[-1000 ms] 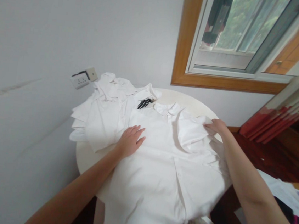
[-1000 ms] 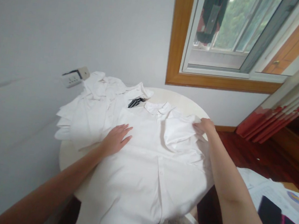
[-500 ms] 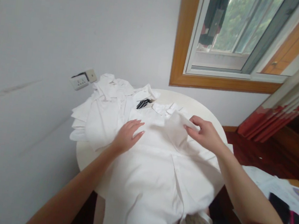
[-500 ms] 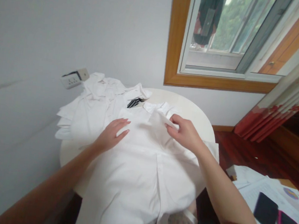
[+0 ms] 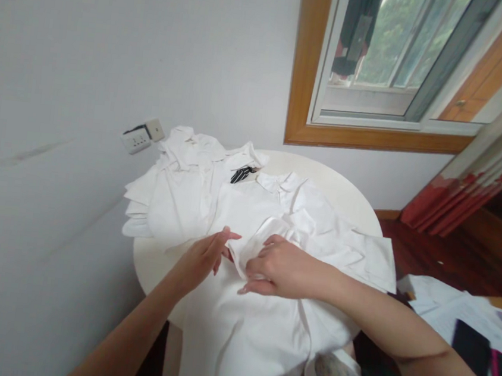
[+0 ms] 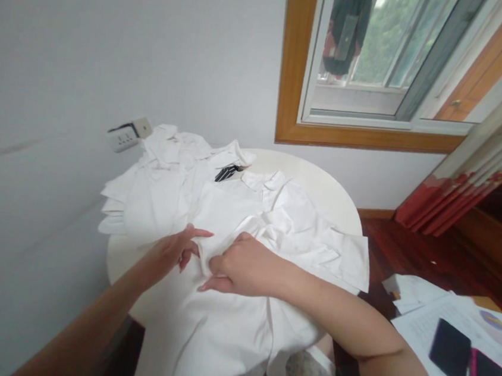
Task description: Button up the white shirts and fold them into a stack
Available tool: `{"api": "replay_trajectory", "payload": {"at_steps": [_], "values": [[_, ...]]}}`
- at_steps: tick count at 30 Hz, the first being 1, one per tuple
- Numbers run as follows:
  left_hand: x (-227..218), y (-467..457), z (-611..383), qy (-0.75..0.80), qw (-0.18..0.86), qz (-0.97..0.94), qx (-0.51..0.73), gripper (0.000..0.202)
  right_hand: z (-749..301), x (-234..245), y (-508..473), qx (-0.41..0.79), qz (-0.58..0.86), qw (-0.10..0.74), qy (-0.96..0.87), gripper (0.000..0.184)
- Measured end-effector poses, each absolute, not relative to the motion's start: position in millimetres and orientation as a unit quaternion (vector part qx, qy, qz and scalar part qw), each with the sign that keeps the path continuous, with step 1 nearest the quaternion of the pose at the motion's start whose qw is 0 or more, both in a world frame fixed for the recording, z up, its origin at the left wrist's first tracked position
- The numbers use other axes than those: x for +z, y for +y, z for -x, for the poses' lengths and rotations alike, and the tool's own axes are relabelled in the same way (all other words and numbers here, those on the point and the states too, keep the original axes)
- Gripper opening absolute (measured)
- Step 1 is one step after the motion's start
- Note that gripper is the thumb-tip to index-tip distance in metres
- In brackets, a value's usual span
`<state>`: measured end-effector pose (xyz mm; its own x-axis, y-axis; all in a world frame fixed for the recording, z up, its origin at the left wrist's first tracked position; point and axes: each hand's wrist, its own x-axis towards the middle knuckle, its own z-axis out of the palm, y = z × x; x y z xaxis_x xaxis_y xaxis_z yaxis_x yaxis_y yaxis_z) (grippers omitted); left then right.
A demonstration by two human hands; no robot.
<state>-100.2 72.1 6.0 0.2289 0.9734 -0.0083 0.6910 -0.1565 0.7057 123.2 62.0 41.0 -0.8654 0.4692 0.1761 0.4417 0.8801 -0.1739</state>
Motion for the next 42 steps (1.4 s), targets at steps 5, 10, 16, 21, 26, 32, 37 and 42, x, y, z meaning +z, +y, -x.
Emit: {"api": "replay_trajectory", "payload": {"at_steps": [5, 10, 16, 21, 26, 32, 37, 42], "values": [[3, 68, 102, 0.579, 0.264, -0.757, 0.151, 0.045, -154, 39, 91, 0.121, 0.219, 0.202, -0.947, 0.032], [0, 61, 106, 0.586, 0.234, -0.766, 0.125, 0.043, -217, 21, 185, 0.008, 0.445, 0.200, -0.873, 0.026], [-17, 48, 110, 0.584, 0.247, -0.759, 0.147, 0.018, -264, -11, 284, -0.064, 0.618, 0.089, -0.779, 0.039], [-40, 41, 108, 0.540, 0.206, -0.785, 0.222, 0.023, -264, -27, 323, -0.082, 0.575, 0.030, -0.813, 0.047], [-56, 42, 109, 0.480, 0.139, -0.820, 0.279, 0.024, -261, -24, 337, -0.118, 0.539, -0.010, -0.834, 0.029], [-65, 40, 117, 0.493, 0.126, -0.815, 0.277, 0.023, -288, 0, 348, -0.166, 0.552, -0.065, -0.815, 0.026], [-64, 43, 125, 0.522, 0.150, -0.781, 0.308, 0.022, -327, 3, 356, -0.137, 0.655, -0.089, -0.738, 0.033], [-64, 43, 128, 0.547, 0.148, -0.751, 0.339, 0.019, -340, -30, 360, -0.048, 0.762, -0.034, -0.645, 0.032]]}}
